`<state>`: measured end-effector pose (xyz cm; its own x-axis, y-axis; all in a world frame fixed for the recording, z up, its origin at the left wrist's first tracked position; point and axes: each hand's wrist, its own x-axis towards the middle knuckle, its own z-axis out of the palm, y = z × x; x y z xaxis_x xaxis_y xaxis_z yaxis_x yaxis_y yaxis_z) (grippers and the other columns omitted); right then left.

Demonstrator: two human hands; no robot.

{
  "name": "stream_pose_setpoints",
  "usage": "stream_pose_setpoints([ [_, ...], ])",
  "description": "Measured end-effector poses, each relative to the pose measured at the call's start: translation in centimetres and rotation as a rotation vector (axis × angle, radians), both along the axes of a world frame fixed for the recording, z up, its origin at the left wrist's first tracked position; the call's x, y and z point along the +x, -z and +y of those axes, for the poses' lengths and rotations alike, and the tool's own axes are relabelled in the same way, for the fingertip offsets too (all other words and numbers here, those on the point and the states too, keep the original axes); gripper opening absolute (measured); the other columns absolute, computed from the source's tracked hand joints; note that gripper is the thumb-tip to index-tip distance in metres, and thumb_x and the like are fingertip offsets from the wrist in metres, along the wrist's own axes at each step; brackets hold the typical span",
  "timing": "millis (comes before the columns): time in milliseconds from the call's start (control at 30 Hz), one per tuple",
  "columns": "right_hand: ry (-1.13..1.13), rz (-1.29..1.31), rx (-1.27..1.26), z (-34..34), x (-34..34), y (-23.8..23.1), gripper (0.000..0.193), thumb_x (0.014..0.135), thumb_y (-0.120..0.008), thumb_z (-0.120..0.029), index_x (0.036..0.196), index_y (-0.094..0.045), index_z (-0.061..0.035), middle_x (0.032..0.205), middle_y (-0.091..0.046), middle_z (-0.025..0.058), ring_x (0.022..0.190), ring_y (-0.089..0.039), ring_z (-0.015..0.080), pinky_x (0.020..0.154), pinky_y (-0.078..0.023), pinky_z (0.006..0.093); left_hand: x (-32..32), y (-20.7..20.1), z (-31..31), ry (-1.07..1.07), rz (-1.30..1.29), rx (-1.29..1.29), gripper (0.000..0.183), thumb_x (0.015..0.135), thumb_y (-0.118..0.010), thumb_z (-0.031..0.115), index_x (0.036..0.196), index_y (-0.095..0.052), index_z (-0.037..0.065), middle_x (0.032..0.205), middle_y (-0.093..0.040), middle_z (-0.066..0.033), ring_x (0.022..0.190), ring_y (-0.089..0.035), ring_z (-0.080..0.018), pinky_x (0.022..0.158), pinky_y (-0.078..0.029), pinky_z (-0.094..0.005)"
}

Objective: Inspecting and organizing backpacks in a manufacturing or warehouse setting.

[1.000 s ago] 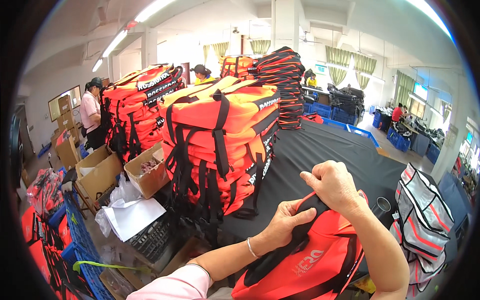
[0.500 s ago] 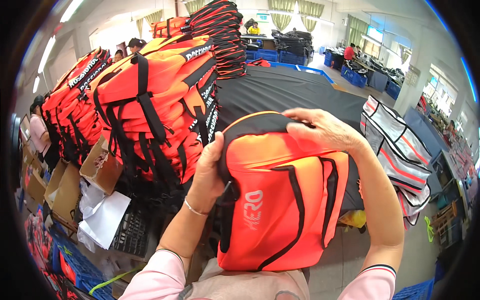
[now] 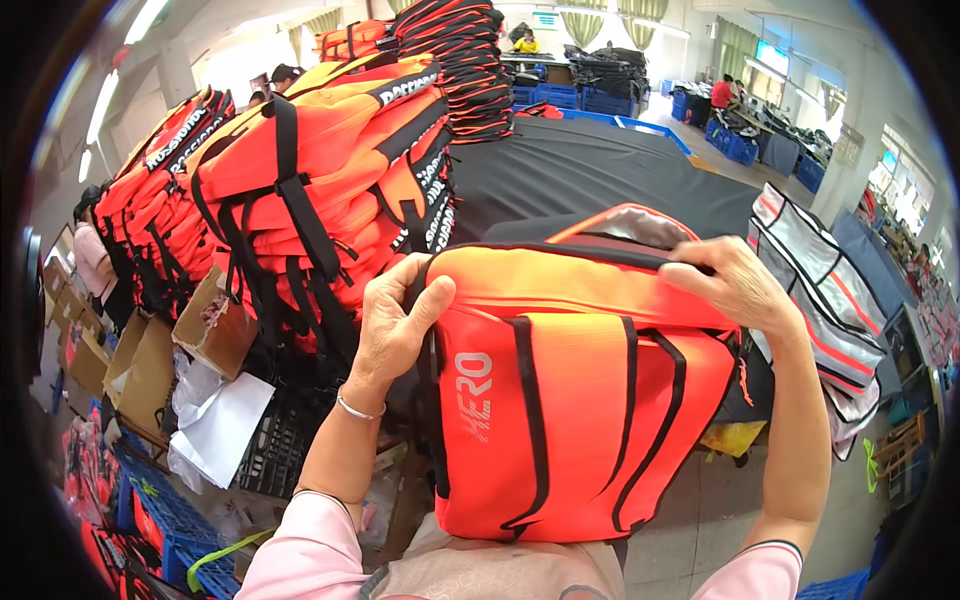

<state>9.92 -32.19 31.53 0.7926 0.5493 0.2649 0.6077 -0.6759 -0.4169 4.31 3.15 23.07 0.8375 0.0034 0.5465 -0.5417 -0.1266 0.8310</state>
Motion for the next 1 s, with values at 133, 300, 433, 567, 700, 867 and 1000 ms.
stream_pose_setpoints([
  [133, 0.014, -0.058, 0.058, -3.2, 0.3, 3.2, 0.032, 0.091, -0.055, -0.025, 0.100, -0.059, 0.0048, 0.082, -0.057, 0.0112, 0.078, -0.054, 0.0186, 0.072, -0.043, 0.0319, 0.1, 0.7, -1.5, -0.046, -0.181, -0.051, 0.022, 0.092, -0.067, 0.020, 0.096, -0.064, -0.001, 0.074, -0.060, 0.0029, 0.068, -0.050, -0.0019, 0.059, -0.043, -0.0203],
  [300, 0.147, 0.006, 0.321, -5.7, -2.0, 5.6, 0.034, 0.091, -0.058, -0.027, 0.105, -0.061, 0.0039, 0.092, -0.059, 0.0064, 0.087, -0.054, 0.0146, 0.081, -0.042, 0.0264, -0.8, 0.3, -1.9, -0.036, -0.204, -0.109, 0.023, 0.091, -0.069, 0.020, 0.095, -0.063, -0.001, 0.077, -0.056, 0.0028, 0.070, -0.048, -0.0022, 0.060, -0.042, -0.0198],
  [433, 0.290, -0.298, 0.373, -7.7, -2.9, 6.7, 0.037, 0.096, -0.057, -0.031, 0.102, -0.061, 0.0052, 0.086, -0.058, 0.0043, 0.084, -0.052, 0.0115, 0.078, -0.041, 0.0243, -0.6, -0.3, -2.2, -0.108, -0.190, -0.186, 0.021, 0.090, -0.070, 0.016, 0.090, -0.061, -0.003, 0.073, -0.051, 0.0042, 0.068, -0.044, -0.0021, 0.058, -0.039, -0.0201],
  [567, 0.577, -0.435, 0.090, -9.1, -2.5, 2.8, 0.036, 0.099, -0.052, -0.028, 0.097, -0.060, 0.0061, 0.076, -0.054, 0.0050, 0.073, -0.047, 0.0115, 0.069, -0.041, 0.0279, 0.1, -4.0, -0.9, -0.269, -0.247, -0.117, 0.019, 0.090, -0.068, 0.015, 0.084, -0.062, -0.002, 0.070, -0.048, 0.0068, 0.067, -0.042, -0.0013, 0.057, -0.035, -0.0193],
  [700, 0.439, -0.207, 0.361, -7.3, 0.2, -3.9, 0.039, 0.100, -0.048, -0.034, 0.103, -0.067, -0.0001, 0.081, -0.063, 0.0039, 0.075, -0.054, 0.0107, 0.069, -0.045, 0.0289, 8.4, -7.6, -1.8, -0.200, -0.174, 0.011, 0.035, 0.097, -0.058, 0.033, 0.089, -0.066, -0.001, 0.077, -0.055, 0.0065, 0.068, -0.046, -0.0015, 0.063, -0.039, -0.0187],
  [867, 0.223, -0.445, 0.089, -6.9, 13.6, 6.7, 0.040, 0.098, -0.046, -0.037, 0.097, -0.063, -0.0007, 0.076, -0.062, 0.0108, 0.070, -0.057, 0.0186, 0.066, -0.046, 0.0357, 21.4, 4.3, 4.1, -0.163, -0.015, 0.408, 0.050, 0.101, -0.044, 0.035, 0.140, -0.047, 0.004, 0.144, -0.047, -0.0096, 0.134, -0.041, -0.0184, 0.111, -0.029, -0.0301],
  [1000, 0.572, 0.142, 0.231, -9.1, 8.7, 21.8, 0.035, 0.094, -0.052, -0.026, 0.112, -0.062, 0.0013, 0.096, -0.069, 0.0156, 0.090, -0.066, 0.0259, 0.082, -0.050, 0.0354, 14.3, 16.4, 2.7, 0.035, 0.397, 0.301, 0.060, 0.098, -0.051, 0.034, 0.143, -0.038, -0.003, 0.149, -0.038, -0.0181, 0.142, -0.030, -0.0266, 0.115, -0.023, -0.0351],
])
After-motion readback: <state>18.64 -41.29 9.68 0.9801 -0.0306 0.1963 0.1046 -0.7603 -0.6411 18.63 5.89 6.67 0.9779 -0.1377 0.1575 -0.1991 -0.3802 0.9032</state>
